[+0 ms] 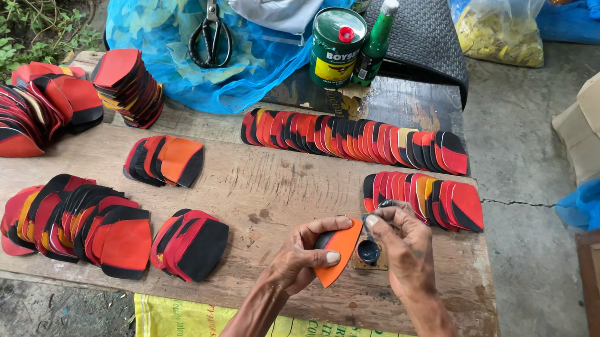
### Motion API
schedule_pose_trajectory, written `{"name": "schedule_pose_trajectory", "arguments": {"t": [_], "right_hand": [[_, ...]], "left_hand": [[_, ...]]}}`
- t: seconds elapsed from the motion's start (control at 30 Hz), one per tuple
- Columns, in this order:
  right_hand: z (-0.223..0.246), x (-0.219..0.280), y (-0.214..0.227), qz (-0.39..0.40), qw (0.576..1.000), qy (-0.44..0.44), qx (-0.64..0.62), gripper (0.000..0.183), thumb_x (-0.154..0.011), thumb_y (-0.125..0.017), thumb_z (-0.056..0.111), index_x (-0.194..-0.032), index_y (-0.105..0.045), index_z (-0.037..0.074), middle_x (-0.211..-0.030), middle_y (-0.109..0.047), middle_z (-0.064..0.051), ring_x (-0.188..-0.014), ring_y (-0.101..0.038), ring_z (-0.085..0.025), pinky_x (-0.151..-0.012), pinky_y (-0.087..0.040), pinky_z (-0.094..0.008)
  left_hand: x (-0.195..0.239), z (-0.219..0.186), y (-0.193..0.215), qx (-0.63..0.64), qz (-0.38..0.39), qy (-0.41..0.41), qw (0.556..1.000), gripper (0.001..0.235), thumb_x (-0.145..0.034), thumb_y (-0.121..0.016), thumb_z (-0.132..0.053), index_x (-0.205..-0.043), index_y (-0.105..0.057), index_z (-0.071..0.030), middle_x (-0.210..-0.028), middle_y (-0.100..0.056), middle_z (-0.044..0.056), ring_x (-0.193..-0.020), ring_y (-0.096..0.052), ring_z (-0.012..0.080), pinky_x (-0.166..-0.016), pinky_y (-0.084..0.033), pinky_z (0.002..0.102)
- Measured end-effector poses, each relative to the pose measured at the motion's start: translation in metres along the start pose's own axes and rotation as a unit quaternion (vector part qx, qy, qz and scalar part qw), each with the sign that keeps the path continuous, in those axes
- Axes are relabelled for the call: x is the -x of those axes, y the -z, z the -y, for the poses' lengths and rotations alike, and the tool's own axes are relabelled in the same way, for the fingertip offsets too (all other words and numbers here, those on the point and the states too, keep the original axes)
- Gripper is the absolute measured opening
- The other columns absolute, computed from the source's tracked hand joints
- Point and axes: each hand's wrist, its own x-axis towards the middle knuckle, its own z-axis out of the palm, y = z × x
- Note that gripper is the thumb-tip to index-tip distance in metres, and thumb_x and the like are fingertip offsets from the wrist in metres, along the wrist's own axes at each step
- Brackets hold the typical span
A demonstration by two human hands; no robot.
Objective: The person applies glue to the edges of red and black shoe sole parts using a small brush. They pick up each piece from a stack, apply the adhesive, and place it back down on the wooden table.
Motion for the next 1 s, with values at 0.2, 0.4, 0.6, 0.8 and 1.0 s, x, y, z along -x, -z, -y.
{"name": "schedule_pose_trajectory", "arguments": {"t": [0.2, 0.4, 0.6, 0.8, 1.0], "right_hand": [[0.008, 0.007, -0.003, 0.028, 0.996, -0.026, -0.084, 0.011, -0.090, -0.070, 0.003, -0.100, -0.070, -0.001, -0.094, -0.070, -0.006, -0.088, -0.064, -0.011, -0.083, -0.051, -0.025], [0.015, 0.012, -0.010, 0.013, 0.995, -0.020, -0.098, 0.012, -0.090, -0.072, 0.004, -0.100, -0.069, 0.001, -0.097, -0.068, -0.005, -0.090, -0.063, -0.010, -0.084, -0.051, -0.025], [0.013, 0.024, -0.014, 0.089, 0.996, -0.001, -0.002, 0.007, -0.087, -0.071, 0.003, -0.092, -0.071, -0.002, -0.100, -0.060, -0.001, -0.092, -0.059, -0.009, -0.083, -0.052, -0.024], [0.011, 0.019, -0.018, 0.055, 0.997, -0.025, -0.052, 0.013, -0.085, -0.073, 0.005, -0.093, -0.070, -0.004, -0.103, -0.058, -0.005, -0.090, -0.059, -0.011, -0.079, -0.052, -0.025], [0.011, 0.025, -0.022, 0.108, 0.994, 0.005, 0.001, 0.011, -0.086, -0.073, 0.002, -0.094, -0.070, -0.006, -0.104, -0.056, -0.005, -0.084, -0.059, -0.009, -0.073, -0.055, -0.024]], "left_hand": [[0.004, -0.003, -0.001, 0.012, 0.004, 0.003, 1.000, 0.067, -0.069, -0.081, 0.008, -0.133, -0.061, 0.007, -0.129, -0.067, 0.017, -0.113, -0.068, 0.0237, -0.104, -0.055, 0.036], [0.002, -0.009, -0.010, 0.025, 0.005, -0.014, 1.000, 0.071, -0.069, -0.081, 0.007, -0.136, -0.059, 0.007, -0.130, -0.066, 0.018, -0.117, -0.066, 0.0253, -0.107, -0.053, 0.038], [0.001, -0.012, -0.015, 0.014, -0.015, -0.027, 0.999, 0.074, -0.070, -0.081, 0.007, -0.140, -0.056, 0.006, -0.131, -0.065, 0.017, -0.119, -0.065, 0.0242, -0.107, -0.053, 0.037], [0.003, -0.015, -0.016, 0.013, -0.005, -0.022, 1.000, 0.076, -0.070, -0.081, 0.007, -0.141, -0.054, 0.005, -0.132, -0.064, 0.018, -0.120, -0.064, 0.0251, -0.108, -0.052, 0.037], [0.000, -0.018, -0.019, 0.032, -0.024, -0.049, 0.998, 0.077, -0.071, -0.082, 0.005, -0.142, -0.053, 0.005, -0.137, -0.062, 0.019, -0.125, -0.062, 0.0260, -0.111, -0.051, 0.038]]}}
